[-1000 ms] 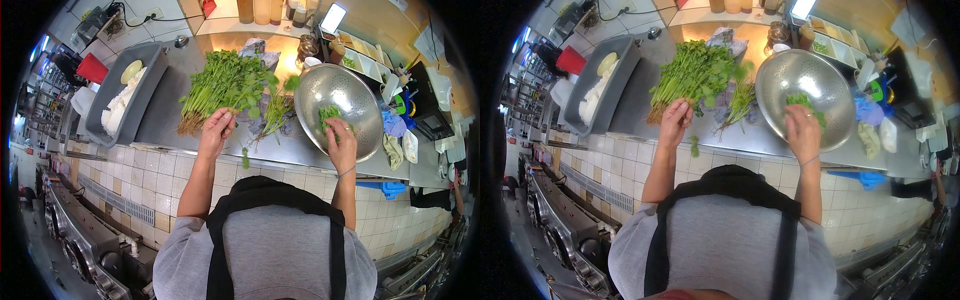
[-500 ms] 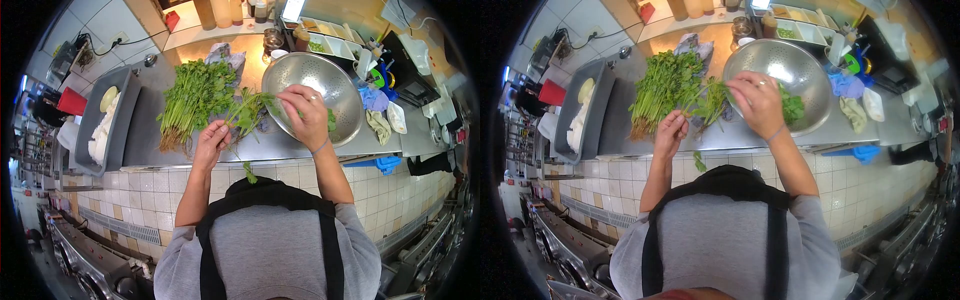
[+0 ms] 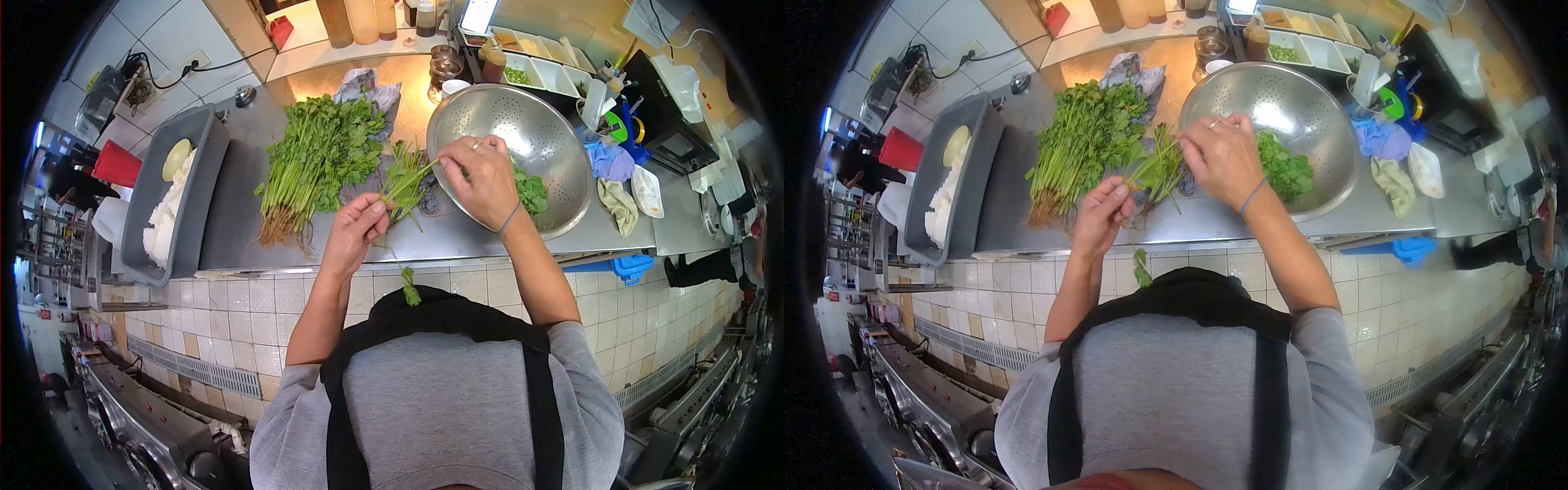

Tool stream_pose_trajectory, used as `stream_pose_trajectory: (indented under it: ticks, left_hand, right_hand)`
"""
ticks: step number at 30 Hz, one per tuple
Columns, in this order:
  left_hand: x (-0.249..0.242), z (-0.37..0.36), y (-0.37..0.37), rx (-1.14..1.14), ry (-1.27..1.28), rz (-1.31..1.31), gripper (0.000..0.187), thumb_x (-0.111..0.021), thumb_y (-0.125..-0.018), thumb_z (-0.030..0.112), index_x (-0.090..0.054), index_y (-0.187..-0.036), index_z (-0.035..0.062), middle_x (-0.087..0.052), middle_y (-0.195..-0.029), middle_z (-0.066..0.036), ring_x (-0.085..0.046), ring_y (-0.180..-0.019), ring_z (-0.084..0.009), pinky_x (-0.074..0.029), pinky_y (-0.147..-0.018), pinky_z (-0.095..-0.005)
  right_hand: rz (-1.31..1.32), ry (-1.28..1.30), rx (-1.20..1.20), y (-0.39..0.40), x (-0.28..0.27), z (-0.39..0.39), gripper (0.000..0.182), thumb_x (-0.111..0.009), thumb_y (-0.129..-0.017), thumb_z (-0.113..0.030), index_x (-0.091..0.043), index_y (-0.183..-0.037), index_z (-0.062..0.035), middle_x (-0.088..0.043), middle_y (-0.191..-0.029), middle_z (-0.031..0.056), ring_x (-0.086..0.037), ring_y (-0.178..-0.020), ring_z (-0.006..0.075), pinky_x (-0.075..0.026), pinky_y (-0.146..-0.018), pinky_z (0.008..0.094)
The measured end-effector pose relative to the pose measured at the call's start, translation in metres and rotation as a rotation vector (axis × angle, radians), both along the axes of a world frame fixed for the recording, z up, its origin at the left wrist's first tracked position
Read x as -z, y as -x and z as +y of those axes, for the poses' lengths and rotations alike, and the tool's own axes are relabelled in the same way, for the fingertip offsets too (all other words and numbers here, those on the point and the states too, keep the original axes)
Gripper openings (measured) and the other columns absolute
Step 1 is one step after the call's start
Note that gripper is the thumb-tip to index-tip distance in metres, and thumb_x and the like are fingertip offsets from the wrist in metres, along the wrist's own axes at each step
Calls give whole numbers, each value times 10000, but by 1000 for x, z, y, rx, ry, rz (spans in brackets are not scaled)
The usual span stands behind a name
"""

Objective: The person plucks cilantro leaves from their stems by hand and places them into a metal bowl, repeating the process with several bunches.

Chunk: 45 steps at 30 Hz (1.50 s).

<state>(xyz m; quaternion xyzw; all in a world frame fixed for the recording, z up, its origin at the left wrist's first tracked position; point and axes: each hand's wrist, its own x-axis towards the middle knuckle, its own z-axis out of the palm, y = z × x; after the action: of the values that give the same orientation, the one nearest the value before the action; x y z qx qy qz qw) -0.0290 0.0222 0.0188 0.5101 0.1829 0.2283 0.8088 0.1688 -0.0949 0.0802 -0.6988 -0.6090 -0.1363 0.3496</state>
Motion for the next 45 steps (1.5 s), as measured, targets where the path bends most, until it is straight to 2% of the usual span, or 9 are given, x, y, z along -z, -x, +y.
stream_pose_trajectory:
  ticks: [6, 9, 15, 22, 25, 31, 33, 43, 45]
  left_hand:
    - [-1, -3, -11, -21, -50, 45, 162, -539, -945, 182, -611, -991, 45, -492, -659, 34, -333, -526, -20, -237, -474, -164]
    - [-3, -2, -10, -45, -33, 60, 167, -539, -945, 192, -609, -982, 45, -495, -664, 32, -333, -527, -23, -236, -470, -169]
    - [-2, 8, -8, 36, 138, -40, 196, -519, -952, 217, -596, -969, 38, -484, -632, 13, -338, -503, -40, -245, -451, -183]
    - [-2, 11, -9, 182, 303, -59, 225, -523, -945, 230, -578, -946, 11, -454, -583, -4, -330, -465, -57, -230, -429, -185]
    - [-5, 8, -10, 226, 274, -35, 235, -524, -943, 235, -572, -949, 5, -442, -573, 0, -326, -461, -56, -231, -426, -187]
    - [-9, 6, -8, 256, 305, -23, 237, -527, -940, 228, -564, -948, -6, -431, -564, 0, -328, -455, -56, -236, -421, -193]
    - [-12, 8, -4, 240, 321, -35, 236, -524, -941, 220, -561, -947, -13, -431, -563, -3, -333, -455, -55, -239, -420, -192]
    - [-18, 14, 4, 248, 384, -23, 225, -505, -949, 187, -557, -952, -32, -415, -540, 7, -329, -436, -49, -232, -407, -186]
    - [-18, 14, 1, 256, 338, 15, 234, -507, -950, 201, -564, -948, -25, -417, -545, 14, -329, -441, -46, -227, -407, -189]
  right_hand:
    - [400, -253, 164, -49, -3, -10, 118, -542, -885, -85, -643, -915, -30, -646, -843, 99, -594, -700, 204, -469, -641, 301]
    - [400, -249, 163, -69, -10, -32, 129, -558, -889, -102, -651, -959, -47, -643, -849, 101, -598, -714, 213, -466, -660, 292]
    - [-140, 25, 417, -87, 10, -60, 170, -610, -844, -80, -675, -999, -58, -633, -960, 127, -614, -858, 250, -474, -764, 300]
    - [486, 42, -20, -48, 16, -36, 184, -628, -823, -84, -685, -996, -57, -621, -1028, 92, -591, -964, 219, -445, -857, 309]
    - [616, -52, -172, -17, 9, -13, 174, -661, -808, -102, -695, -978, -91, -630, -953, 86, -599, -841, 203, -475, -774, 293]
    - [812, 171, -337, -10, 19, 10, 154, -646, -847, -108, -688, -981, -44, -642, -968, 44, -584, -882, 123, -454, -802, 265]
    - [1135, 272, -400, -17, 19, 10, 161, -645, -863, -119, -686, -973, -10, -674, -925, 42, -600, -838, 102, -468, -773, 239]
    - [1042, 496, -351, -31, 18, 14, 169, -629, -851, -96, -689, -967, 11, -701, -900, 52, -626, -818, 102, -483, -750, 237]
    - [731, 472, -239, -30, 20, 16, 213, -616, -850, -186, -695, -913, 2, -707, -891, 60, -627, -795, 120, -480, -753, 234]
